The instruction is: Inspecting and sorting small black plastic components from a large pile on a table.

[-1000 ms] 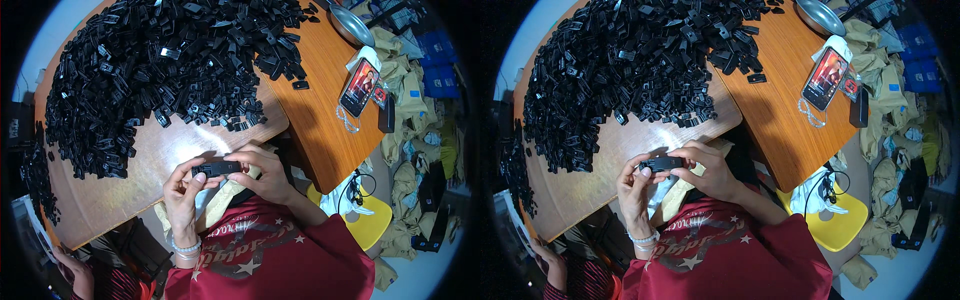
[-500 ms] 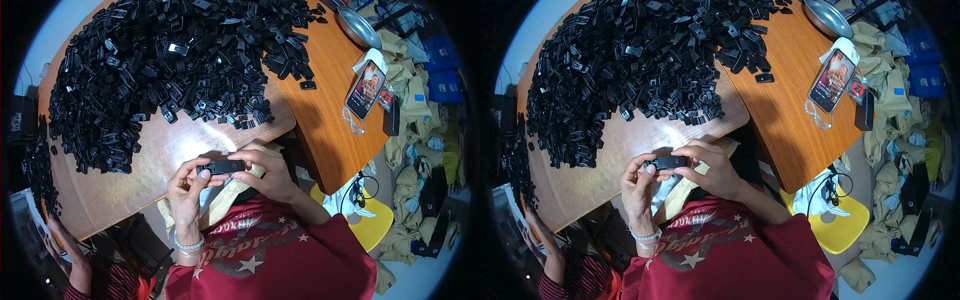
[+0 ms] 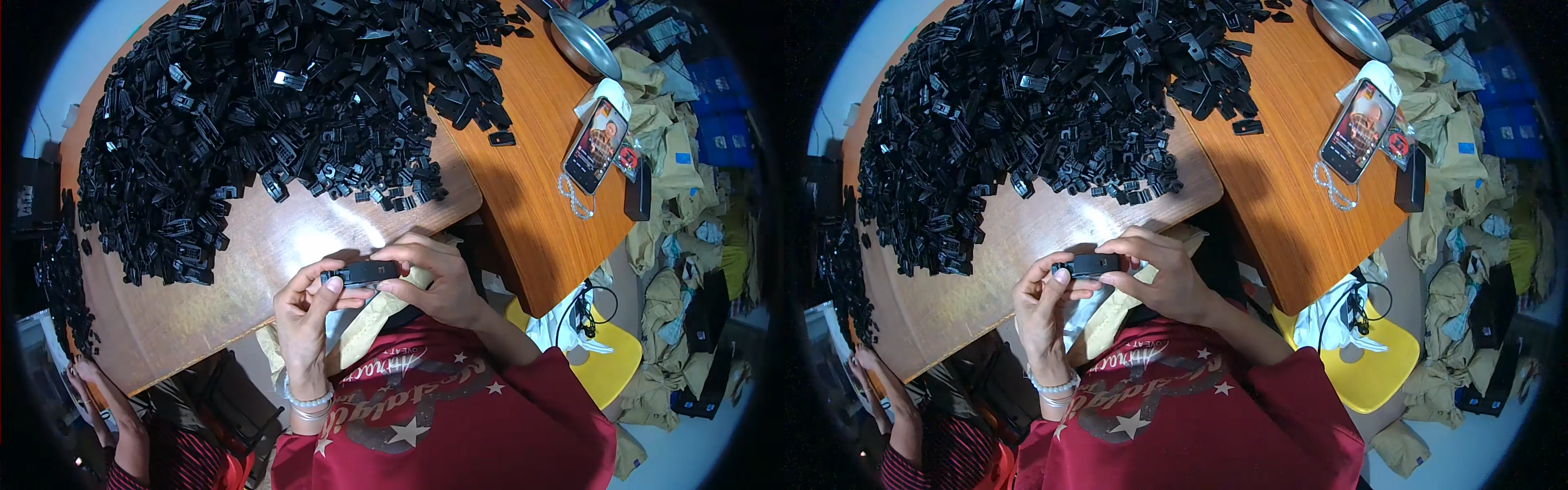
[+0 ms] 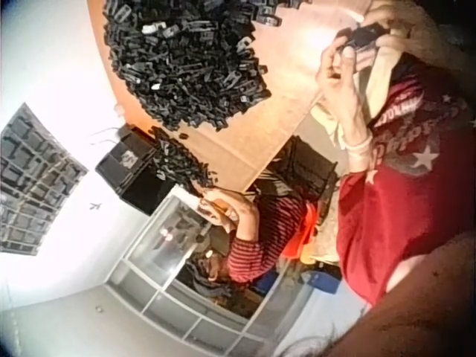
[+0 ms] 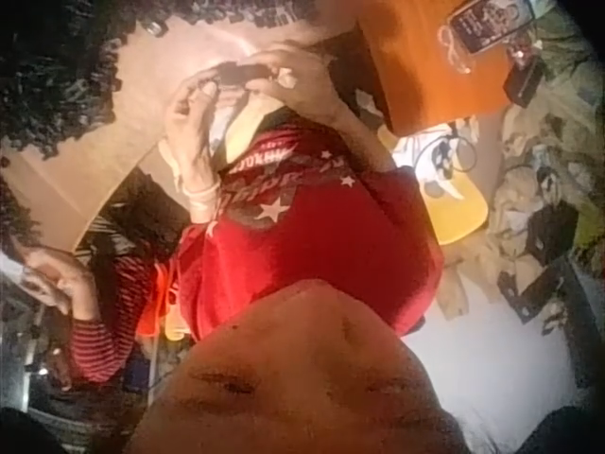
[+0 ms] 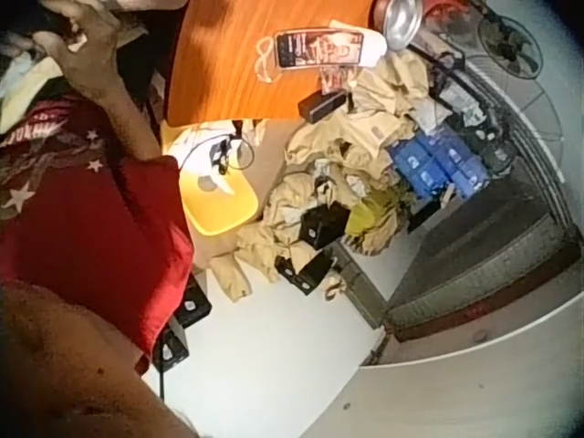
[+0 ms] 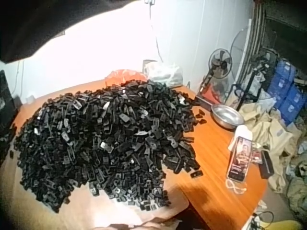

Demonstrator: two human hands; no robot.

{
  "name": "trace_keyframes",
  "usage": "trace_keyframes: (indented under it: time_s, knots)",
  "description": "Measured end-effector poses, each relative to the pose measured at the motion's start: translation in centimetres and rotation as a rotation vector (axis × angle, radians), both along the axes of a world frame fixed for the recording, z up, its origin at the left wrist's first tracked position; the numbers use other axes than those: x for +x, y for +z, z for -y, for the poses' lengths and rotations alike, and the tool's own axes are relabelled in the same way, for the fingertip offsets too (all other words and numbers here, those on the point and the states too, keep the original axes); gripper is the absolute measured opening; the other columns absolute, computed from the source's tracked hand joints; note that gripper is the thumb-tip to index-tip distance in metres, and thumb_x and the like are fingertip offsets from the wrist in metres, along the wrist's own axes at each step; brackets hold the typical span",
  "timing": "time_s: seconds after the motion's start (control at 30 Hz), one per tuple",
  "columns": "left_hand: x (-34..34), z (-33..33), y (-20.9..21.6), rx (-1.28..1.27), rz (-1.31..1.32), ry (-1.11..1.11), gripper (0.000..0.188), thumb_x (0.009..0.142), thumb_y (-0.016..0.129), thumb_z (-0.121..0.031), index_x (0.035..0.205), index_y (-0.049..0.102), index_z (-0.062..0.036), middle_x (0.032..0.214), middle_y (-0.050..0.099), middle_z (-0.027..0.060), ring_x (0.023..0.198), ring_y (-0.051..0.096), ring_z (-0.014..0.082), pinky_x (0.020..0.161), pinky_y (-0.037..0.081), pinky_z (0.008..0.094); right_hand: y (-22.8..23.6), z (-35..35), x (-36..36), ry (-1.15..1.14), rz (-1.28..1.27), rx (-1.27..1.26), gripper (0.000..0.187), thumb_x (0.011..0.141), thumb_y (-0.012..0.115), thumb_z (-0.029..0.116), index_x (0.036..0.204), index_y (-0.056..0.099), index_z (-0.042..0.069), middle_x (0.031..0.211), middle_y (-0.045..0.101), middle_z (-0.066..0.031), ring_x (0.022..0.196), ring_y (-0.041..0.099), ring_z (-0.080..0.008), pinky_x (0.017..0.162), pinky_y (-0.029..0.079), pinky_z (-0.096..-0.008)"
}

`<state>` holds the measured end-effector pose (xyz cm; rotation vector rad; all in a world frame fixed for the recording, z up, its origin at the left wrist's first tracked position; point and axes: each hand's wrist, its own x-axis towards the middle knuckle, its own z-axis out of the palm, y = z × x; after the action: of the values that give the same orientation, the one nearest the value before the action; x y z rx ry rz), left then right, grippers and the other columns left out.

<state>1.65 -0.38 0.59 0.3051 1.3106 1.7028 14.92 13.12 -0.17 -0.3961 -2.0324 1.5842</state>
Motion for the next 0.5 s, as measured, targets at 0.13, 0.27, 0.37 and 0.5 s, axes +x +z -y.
trace_keyframes:
  time_s: [0.13,0.27,0.37,0.5]
  knots:
    - [-0.11,0.23,0.16,-0.025,0.013,0.033,0.024,0.089,0.053,-0.005,0.106,0.054,0.0111,0.088,0.063,0.0228,0.071,0.067,0.0277,0.062,0.058,0.0282,0.55,-0.15,-0.05,-0.009,0.051,-0.026,0.026,0.078,0.068,0.01,0.101,0.06,0.002,0.083,0.058,-0.0054,0.069,0.052,-0.0126,0.063,0.043,-0.025]
    - [0.02,-0.22,0.82,-0.042,0.036,0.05,0.023,0.09,0.051,-0.007,0.105,0.055,0.0104,0.088,0.064,0.0219,0.07,0.067,0.0262,0.062,0.057,0.0283,-0.41,-0.29,0.43,-0.147,0.047,-0.156,0.029,0.074,0.072,0.01,0.099,0.063,0.001,0.091,0.061,-0.0062,0.073,0.055,-0.0117,0.065,0.043,-0.0232]
    - [-0.18,0.07,0.45,-0.026,0.074,0.041,0.023,0.09,0.052,-0.006,0.107,0.056,0.0091,0.088,0.065,0.0192,0.075,0.068,0.0256,0.064,0.056,0.0264,-0.04,-0.36,0.33,-0.116,0.099,-0.186,0.028,0.073,0.072,0.007,0.099,0.064,0.0,0.091,0.061,-0.0049,0.074,0.054,-0.0099,0.065,0.043,-0.0223]
    - [-0.27,0.48,0.06,-0.017,0.076,0.057,0.023,0.09,0.053,-0.006,0.107,0.055,0.0094,0.089,0.065,0.0192,0.075,0.068,0.0251,0.064,0.056,0.0264,-0.04,-0.06,-0.13,-0.04,0.106,-0.182,0.03,0.072,0.073,0.005,0.1,0.064,0.0,0.09,0.061,-0.0046,0.073,0.053,-0.01,0.065,0.042,-0.0216]
